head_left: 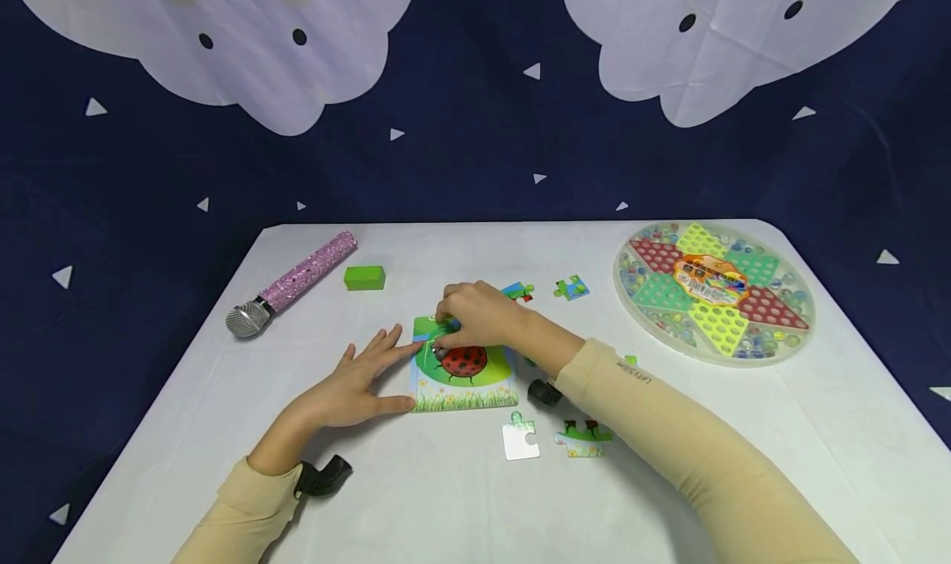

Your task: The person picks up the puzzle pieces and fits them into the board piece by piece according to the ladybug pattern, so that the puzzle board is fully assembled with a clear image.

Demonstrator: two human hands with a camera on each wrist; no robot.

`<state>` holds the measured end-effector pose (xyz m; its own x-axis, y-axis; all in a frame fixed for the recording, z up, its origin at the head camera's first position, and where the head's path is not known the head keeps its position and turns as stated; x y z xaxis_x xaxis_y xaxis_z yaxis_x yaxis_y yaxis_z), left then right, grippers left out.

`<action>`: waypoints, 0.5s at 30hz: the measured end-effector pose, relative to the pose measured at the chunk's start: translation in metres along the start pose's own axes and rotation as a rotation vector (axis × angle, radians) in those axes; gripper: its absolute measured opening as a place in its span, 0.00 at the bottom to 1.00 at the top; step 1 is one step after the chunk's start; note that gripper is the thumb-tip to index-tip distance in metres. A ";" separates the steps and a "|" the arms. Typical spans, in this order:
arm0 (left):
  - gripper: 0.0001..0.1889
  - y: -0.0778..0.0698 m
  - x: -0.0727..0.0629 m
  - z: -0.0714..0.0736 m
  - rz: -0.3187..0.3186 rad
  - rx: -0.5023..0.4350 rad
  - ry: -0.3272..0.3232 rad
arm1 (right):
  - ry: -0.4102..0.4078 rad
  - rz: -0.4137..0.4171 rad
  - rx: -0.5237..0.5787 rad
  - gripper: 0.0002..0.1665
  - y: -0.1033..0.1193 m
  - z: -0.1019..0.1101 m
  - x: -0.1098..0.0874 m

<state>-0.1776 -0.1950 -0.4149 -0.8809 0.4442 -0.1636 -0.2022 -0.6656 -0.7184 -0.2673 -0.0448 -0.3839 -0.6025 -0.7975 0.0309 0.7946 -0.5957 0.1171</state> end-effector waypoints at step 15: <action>0.44 0.001 0.000 0.000 0.008 0.013 -0.004 | -0.017 -0.117 0.207 0.22 -0.054 0.037 -0.013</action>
<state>-0.1780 -0.1962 -0.4155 -0.8840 0.4367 -0.1669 -0.2005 -0.6766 -0.7085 -0.3051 0.0015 -0.3537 -0.6920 -0.7216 0.0218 0.6883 -0.6503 0.3214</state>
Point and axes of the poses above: each hand's wrist, its own x-axis towards the middle knuckle, its own z-axis out of the back of the hand, y = z × x, the point moved 8 cm from there along x, towards the middle knuckle, and after that the axes turned 8 degrees about -x, right-handed, at the moved point
